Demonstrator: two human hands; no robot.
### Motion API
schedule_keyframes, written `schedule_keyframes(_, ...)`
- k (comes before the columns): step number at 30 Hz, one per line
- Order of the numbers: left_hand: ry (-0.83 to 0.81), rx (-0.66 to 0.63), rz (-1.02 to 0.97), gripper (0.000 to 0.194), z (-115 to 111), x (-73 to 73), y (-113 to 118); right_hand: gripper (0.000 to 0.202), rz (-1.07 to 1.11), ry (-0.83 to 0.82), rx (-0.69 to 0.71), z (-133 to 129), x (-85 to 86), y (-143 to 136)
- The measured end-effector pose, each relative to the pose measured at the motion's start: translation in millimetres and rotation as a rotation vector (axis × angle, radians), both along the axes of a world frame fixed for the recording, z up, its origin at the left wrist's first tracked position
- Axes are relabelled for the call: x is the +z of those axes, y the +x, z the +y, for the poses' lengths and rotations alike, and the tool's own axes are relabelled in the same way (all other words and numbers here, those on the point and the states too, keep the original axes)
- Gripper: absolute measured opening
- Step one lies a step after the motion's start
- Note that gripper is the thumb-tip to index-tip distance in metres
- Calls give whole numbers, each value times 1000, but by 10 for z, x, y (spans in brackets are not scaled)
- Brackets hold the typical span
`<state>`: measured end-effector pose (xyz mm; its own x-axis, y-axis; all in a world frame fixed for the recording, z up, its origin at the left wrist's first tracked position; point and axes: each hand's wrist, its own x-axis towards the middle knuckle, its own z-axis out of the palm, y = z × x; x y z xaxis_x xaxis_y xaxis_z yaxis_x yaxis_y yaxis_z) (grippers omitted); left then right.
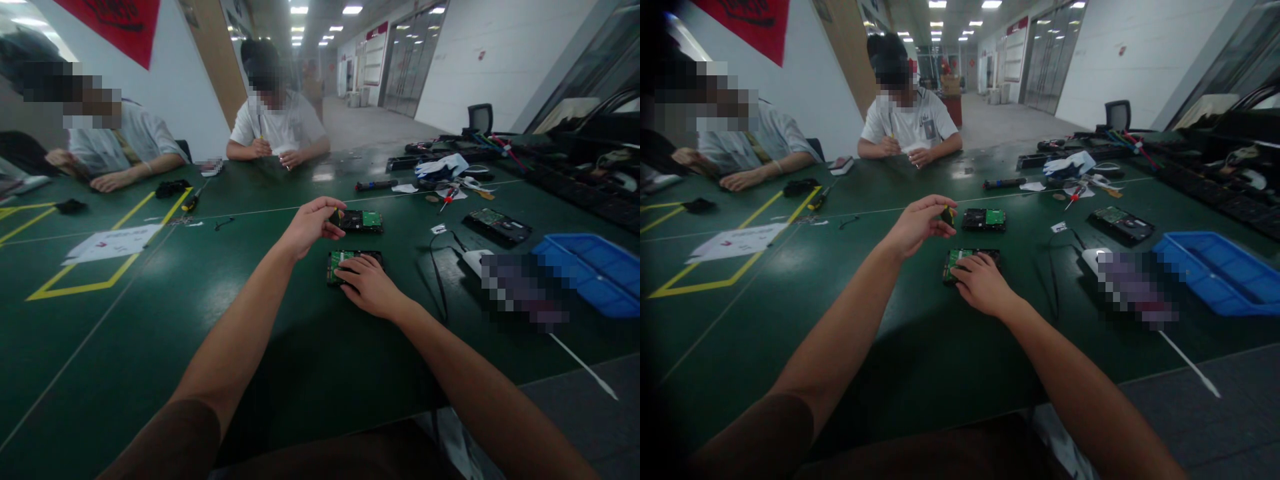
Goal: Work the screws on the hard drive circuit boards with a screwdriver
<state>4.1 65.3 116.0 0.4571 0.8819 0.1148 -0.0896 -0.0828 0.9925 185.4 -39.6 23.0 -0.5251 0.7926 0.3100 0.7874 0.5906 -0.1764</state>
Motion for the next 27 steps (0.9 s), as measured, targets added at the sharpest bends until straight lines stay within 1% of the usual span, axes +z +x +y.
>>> schedule_keyframes(3,-1,18,-1,18,1,-1,9,35,7,0,-1,2,-9,3)
schedule_keyframes(7,41,41,29,17,-1,-13,15,35,9,-5,-6,2,-12,2)
schedule_keyframes(10,85,30,60,18,9,-39,6,36,7,-2,-7,1,-14,1)
schedule_keyframes(14,116,2,73,16,27,-70,-9,36,11,4,-1,2,-15,-1)
schedule_keyframes(19,66,-22,67,17,0,-50,0,36,21,-8,0,2,-9,-2)
schedule_keyframes(27,19,-9,57,13,-38,5,-9,36,21,-3,4,4,-25,5)
